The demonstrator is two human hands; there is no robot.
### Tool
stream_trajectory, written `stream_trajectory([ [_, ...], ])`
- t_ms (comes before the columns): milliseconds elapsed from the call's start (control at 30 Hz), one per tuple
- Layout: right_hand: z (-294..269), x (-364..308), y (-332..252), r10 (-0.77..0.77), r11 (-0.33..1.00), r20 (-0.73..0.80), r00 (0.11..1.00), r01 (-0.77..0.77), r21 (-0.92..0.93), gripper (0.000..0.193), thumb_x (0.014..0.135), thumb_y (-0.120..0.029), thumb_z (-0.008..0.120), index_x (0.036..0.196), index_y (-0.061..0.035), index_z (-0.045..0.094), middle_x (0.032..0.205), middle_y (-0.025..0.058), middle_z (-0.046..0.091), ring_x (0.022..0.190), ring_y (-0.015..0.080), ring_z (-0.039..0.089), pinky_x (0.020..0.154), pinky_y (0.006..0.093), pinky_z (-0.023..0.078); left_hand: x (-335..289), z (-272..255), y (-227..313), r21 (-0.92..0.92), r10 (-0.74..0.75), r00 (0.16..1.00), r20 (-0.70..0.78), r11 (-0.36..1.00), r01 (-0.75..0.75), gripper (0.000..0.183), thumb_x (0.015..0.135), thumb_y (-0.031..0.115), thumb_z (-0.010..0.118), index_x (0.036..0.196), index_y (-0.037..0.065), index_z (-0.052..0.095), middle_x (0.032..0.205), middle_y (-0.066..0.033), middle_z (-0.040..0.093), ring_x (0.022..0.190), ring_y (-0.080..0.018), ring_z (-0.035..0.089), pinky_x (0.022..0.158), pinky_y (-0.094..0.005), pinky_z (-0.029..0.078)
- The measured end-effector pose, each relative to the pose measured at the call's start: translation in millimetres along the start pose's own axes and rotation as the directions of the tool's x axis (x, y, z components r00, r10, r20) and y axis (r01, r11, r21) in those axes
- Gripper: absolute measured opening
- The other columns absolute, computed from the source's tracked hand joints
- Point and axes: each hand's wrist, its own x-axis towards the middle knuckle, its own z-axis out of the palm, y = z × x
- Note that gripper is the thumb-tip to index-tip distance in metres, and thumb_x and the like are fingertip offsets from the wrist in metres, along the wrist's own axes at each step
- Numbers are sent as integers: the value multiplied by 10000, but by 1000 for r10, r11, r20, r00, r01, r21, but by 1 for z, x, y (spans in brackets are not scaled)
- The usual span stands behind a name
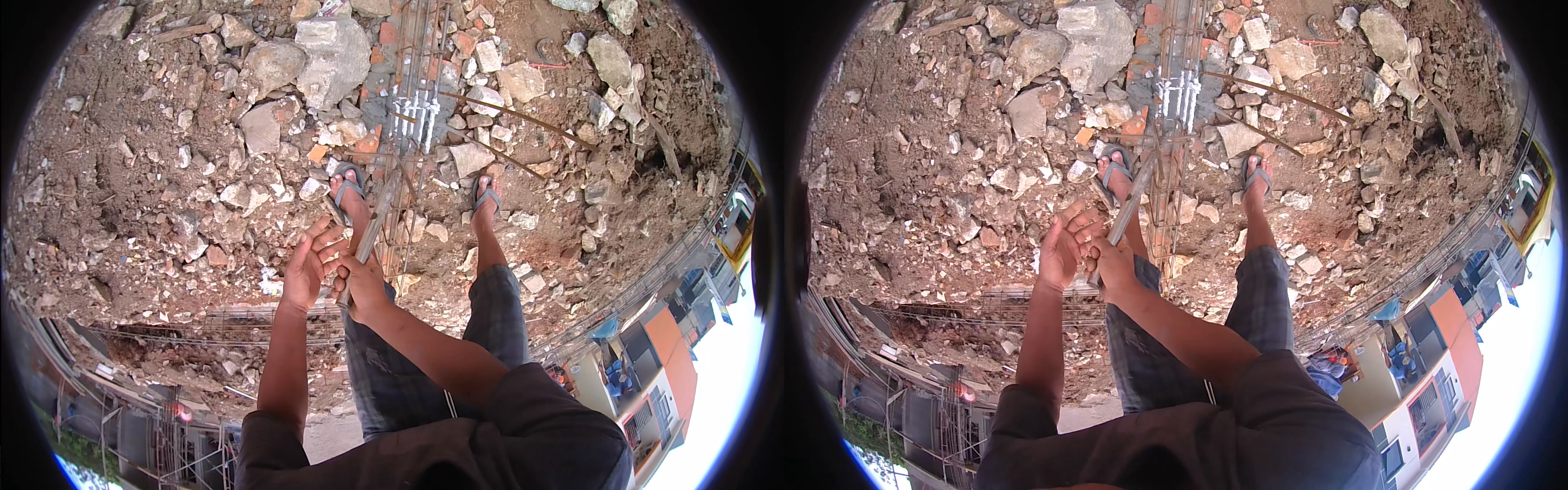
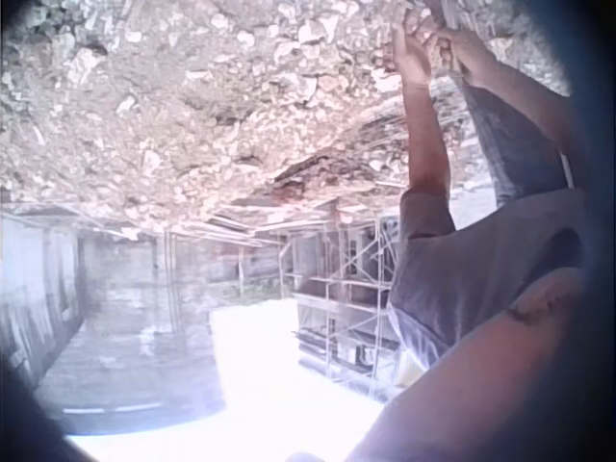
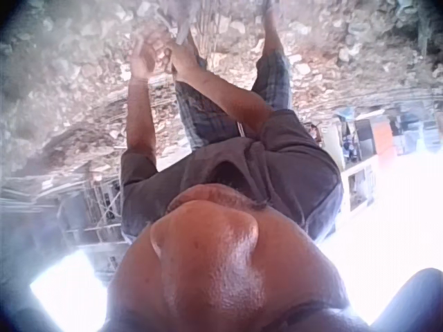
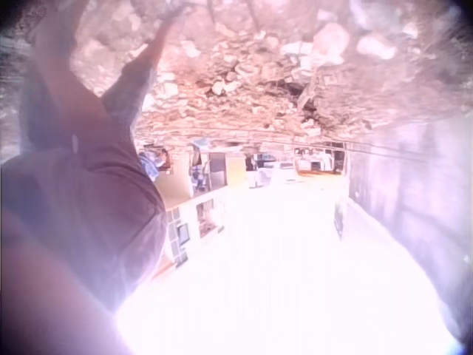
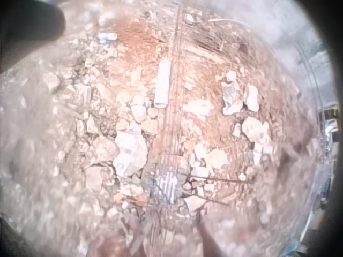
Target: The person lifts and positions a vertical rebar cage with assistance from another worker, then uses a metal bar to adjust and align horizontal rebar elements on the ground. The person repeatedly strikes and shifts the rebar to align it with the cage structure.
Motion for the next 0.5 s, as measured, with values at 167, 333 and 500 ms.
stream_trajectory([
  [167, -86, -25, -40, 86, 982, 23, 996, -80, -171, 99, 1007, -200, 625, 1044, -157, 543, 681, -41, 481, 479, 101, 472, 433, 294, 404, 24, 32, -29, 255, -85, 984, -156, 959, 123, 552, 1047, 461, 553, 1442, 78, 516, 1322, -130, 653, 1139, -239, 675, 976, -412, 515],
  [333, -151, -41, -99, 23, 893, 68, 997, 10, -450, 99, 987, -161, 616, 1044, -100, 563, 670, -27, 456, 486, 106, 456, 452, 293, 403, 60, 42, -83, 272, -75, 974, -215, 953, 133, 455, 1023, 412, 630, 1345, 93, 584, 1252, -84, 675, 1111, -212, 677, 924, -365, 513],
  [500, -201, -44, -165, 53, 823, 108, 993, 18, -567, 178, 974, -113, 612, 1135, -57, 564, 659, -22, 449, 461, 99, 442, 427, 293, 398, 64, 63, -137, 317, -141, 972, -187, 928, 195, 364, 1035, 318, 620, 1321, 95, 588, 1193, -72, 670, 1052, -188, 694, 825, -331, 522],
])
